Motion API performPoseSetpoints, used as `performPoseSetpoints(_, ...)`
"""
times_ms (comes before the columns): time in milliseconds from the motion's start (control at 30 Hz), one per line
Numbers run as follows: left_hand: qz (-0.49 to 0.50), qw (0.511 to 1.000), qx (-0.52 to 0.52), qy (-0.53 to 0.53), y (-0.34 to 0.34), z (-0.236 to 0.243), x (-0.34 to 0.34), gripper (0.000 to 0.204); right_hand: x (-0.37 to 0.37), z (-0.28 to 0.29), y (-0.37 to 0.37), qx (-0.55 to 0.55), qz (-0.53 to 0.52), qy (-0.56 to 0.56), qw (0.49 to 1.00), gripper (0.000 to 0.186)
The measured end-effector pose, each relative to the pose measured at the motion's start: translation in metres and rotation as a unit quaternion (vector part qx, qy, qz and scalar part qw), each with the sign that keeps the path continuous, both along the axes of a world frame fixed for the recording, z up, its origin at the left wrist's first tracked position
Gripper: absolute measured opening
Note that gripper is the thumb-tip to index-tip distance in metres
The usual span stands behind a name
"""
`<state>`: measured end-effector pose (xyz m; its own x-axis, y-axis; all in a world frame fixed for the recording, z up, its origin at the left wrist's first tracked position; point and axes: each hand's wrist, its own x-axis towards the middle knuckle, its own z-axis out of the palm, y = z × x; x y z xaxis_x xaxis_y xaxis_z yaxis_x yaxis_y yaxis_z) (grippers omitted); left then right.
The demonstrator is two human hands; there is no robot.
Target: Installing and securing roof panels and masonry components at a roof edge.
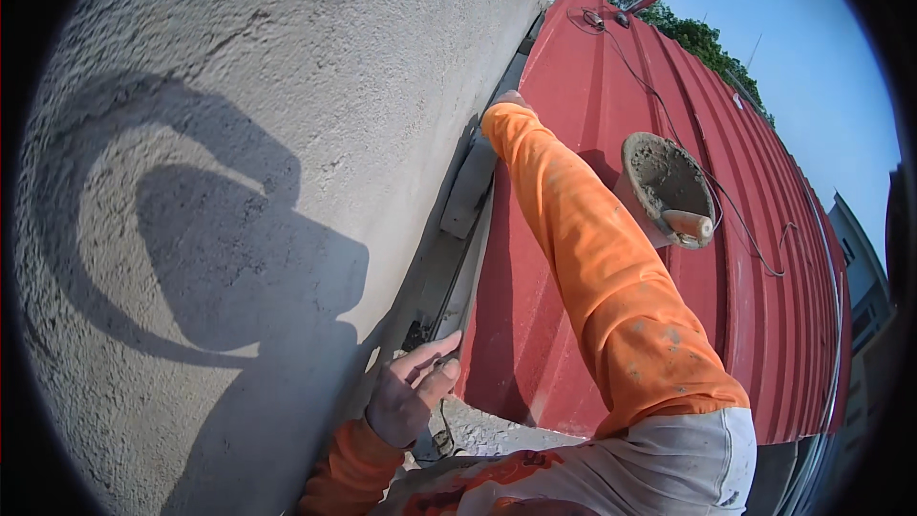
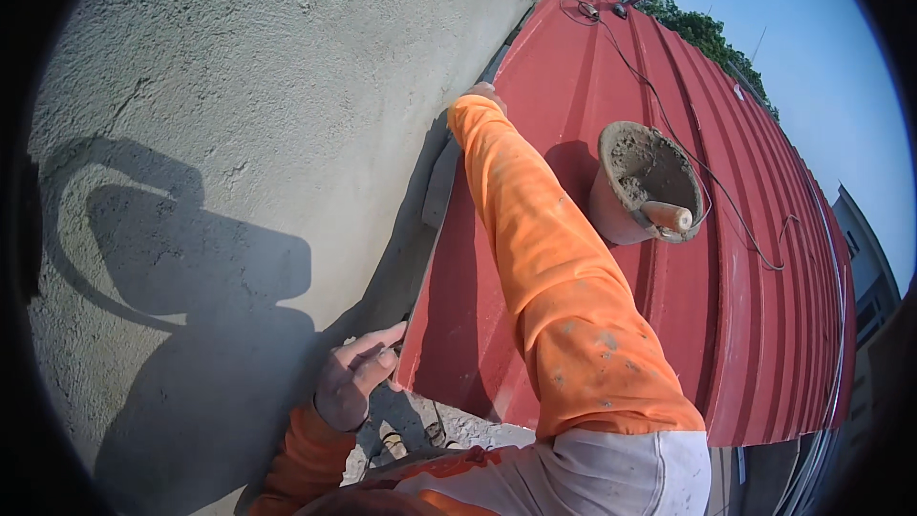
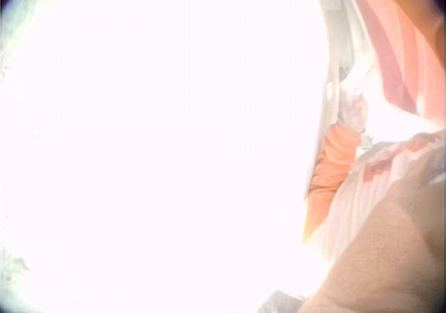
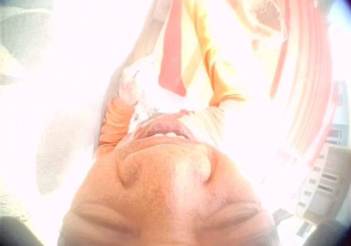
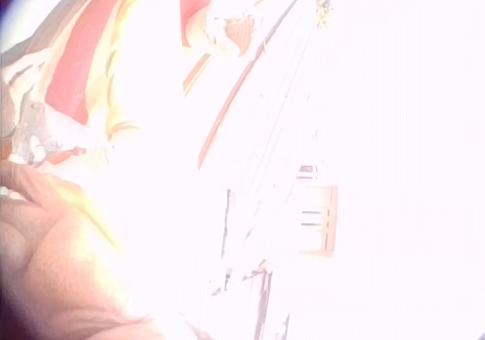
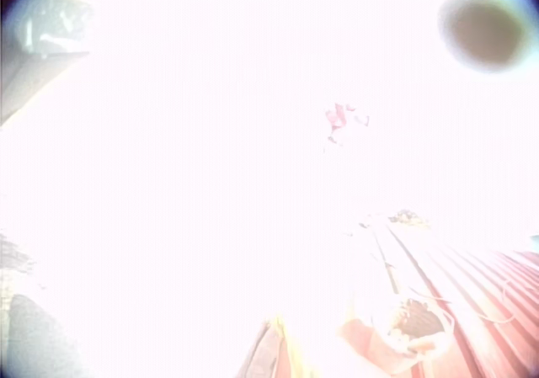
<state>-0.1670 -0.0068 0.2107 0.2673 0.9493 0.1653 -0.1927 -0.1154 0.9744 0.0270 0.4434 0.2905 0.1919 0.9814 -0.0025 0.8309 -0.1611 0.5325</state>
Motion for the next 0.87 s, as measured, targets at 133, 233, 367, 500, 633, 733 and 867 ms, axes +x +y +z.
performPoseSetpoints(133,-0.058,0.997,-0.018,-0.050,0.004,0.004,0.013,0.040,0.075,0.033,0.039,0.136,-0.121,0.140,0.973,0.035)
performPoseSetpoints(233,-0.060,0.986,0.005,-0.153,0.010,-0.012,0.034,0.040,0.152,0.059,0.069,0.099,-0.176,0.123,0.972,0.030)
performPoseSetpoints(367,-0.093,0.968,-0.011,-0.231,0.011,-0.019,0.045,0.039,0.158,0.077,0.051,0.044,-0.106,0.049,0.992,0.030)
performPoseSetpoints(500,-0.031,0.972,0.018,-0.233,0.026,-0.029,0.046,0.030,0.078,0.089,-0.032,0.081,-0.041,0.123,0.988,0.028)
performPoseSetpoints(633,-0.077,0.950,0.044,-0.300,0.043,-0.040,0.074,0.018,0.087,0.118,-0.085,0.181,-0.053,0.164,0.968,0.027)
performPoseSetpoints(733,-0.060,0.955,-0.029,-0.290,0.052,-0.034,0.095,0.030,0.089,0.123,-0.087,0.140,-0.040,0.098,0.985,0.036)
performPoseSetpoints(867,-0.209,0.859,-0.065,-0.463,0.064,-0.034,0.112,0.088,0.087,0.111,-0.092,0.098,0.046,0.008,0.994,0.028)
